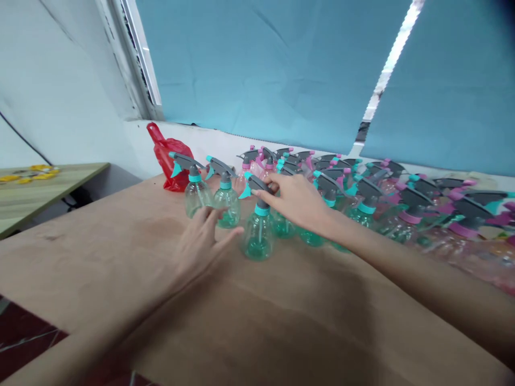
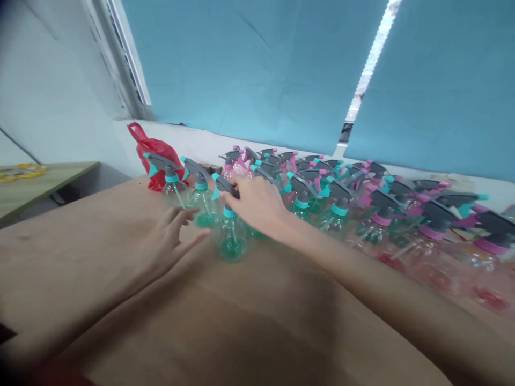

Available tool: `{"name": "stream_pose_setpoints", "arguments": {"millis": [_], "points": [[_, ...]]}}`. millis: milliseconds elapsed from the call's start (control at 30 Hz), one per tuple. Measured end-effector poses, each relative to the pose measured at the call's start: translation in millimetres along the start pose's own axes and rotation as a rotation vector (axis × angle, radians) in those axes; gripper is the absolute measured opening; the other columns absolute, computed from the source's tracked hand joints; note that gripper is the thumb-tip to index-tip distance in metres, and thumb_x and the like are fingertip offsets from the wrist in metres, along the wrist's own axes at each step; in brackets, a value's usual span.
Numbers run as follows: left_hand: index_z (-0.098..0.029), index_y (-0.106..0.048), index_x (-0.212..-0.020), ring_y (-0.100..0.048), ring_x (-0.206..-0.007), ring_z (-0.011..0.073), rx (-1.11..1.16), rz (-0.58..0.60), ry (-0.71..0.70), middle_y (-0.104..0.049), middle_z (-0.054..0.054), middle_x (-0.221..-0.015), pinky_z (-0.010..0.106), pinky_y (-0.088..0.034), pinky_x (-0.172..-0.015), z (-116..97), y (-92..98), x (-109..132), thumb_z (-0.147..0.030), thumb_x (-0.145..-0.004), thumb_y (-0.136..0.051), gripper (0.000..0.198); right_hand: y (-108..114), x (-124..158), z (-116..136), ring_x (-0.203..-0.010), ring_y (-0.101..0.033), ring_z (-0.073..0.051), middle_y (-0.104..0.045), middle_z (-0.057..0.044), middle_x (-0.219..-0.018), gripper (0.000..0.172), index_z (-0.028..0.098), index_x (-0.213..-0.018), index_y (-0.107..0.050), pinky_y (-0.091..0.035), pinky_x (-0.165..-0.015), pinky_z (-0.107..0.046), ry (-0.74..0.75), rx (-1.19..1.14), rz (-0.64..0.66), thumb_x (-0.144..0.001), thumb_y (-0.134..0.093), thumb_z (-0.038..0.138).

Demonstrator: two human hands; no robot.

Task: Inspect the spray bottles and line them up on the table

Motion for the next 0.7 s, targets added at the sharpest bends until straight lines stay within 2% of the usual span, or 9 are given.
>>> {"name": "stream_pose_setpoints", "arguments": {"millis": [133,233,400,567,700], "points": [[-0.027,-0.033,-0.133,-0.046,-0.117,0.0290,0.194,0.219,-0.048,-0.048,0.007,-0.124,0.045,-0.036,-0.098,-43,-16.0,29,-0.058,-0.083,-0.056,0.064,20,38,1,-0.059,-0.059,-0.017,-0.070,-0.001,-0.075,0.025,0.021,-0.092,-0.064,-0.034,-0.054,-0.029,-0.021,-0.054,-0.011,-0.084,-0.051,0.041],[-0.025,-0.034,-0.132,-0.048,-0.117,0.0293,0.305,0.355,-0.005,-0.052,0.008,-0.123,0.046,-0.038,-0.098,-71,-26.8,36,-0.057,-0.081,-0.059,0.066,36,65,-7,-0.055,-0.055,-0.014,-0.068,0.000,-0.070,0.025,0.021,-0.090,-0.064,-0.032,-0.052,-0.027,-0.050,-0.074,-0.006,-0.083,-0.053,0.042],[-0.027,-0.032,-0.134,-0.048,-0.118,0.0294,0.444,0.415,-0.020,-0.051,0.007,-0.127,0.046,-0.039,-0.098,-112,-43.2,35,-0.055,-0.080,-0.062,0.068,53,108,-38,-0.069,-0.058,-0.015,-0.066,0.001,-0.080,0.024,0.022,-0.096,-0.059,-0.041,-0.060,-0.027,-0.036,-0.311,-0.006,-0.081,-0.059,0.041],[-0.028,-0.033,-0.134,-0.046,-0.121,0.0291,0.532,0.475,-0.100,-0.050,0.007,-0.128,0.047,-0.038,-0.098,-160,-64.2,32,-0.053,-0.080,-0.063,0.066,57,152,-81,-0.096,-0.058,-0.020,-0.063,-0.003,-0.106,0.043,0.024,-0.112,-0.052,-0.045,-0.081,-0.034,-0.154,-0.559,0.024,-0.074,-0.068,0.036],[-0.023,-0.034,-0.133,-0.045,-0.120,0.0316,0.550,0.508,-0.170,-0.050,0.012,-0.126,0.049,-0.038,-0.097,-203,-83.7,27,-0.056,-0.078,-0.064,0.070,60,176,-108,-0.089,-0.060,-0.021,-0.063,-0.002,-0.097,0.043,0.028,-0.113,-0.051,-0.047,-0.076,-0.036,-0.267,-0.703,-0.066,-0.075,-0.068,0.036]]}}
Point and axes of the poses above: each hand's wrist, its own x-axis away from the middle knuckle, its own y-axis out of the back of the hand, z = x × y, the point moved 3 cm from there along -x, towards the middle knuckle
